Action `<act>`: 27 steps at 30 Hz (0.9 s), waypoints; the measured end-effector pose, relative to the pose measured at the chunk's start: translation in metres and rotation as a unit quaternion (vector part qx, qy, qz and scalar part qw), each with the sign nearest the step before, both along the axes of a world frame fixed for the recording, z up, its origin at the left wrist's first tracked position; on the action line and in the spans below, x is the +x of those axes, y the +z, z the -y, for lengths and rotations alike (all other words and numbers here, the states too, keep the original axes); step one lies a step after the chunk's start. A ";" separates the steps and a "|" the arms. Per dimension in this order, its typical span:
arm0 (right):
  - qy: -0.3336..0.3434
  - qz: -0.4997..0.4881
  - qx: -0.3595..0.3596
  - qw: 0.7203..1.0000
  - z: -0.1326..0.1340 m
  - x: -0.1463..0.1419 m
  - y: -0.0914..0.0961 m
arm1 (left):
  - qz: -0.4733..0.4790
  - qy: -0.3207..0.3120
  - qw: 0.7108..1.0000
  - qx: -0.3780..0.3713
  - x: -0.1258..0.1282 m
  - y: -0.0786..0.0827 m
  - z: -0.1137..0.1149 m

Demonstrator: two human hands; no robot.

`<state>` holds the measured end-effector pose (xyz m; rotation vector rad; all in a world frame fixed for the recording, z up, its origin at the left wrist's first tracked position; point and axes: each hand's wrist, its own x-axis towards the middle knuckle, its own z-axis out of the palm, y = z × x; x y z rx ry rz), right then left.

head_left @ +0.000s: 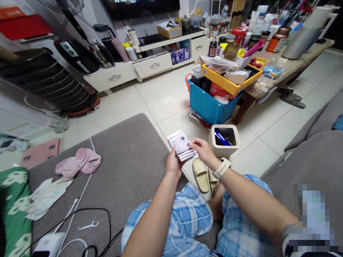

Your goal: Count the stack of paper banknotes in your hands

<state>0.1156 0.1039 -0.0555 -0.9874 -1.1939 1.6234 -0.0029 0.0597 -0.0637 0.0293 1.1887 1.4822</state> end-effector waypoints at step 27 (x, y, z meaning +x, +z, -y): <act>-0.056 0.027 -0.019 0.998 -0.002 0.001 -0.004 | -0.015 -0.011 0.999 0.033 -0.001 -0.014 -0.001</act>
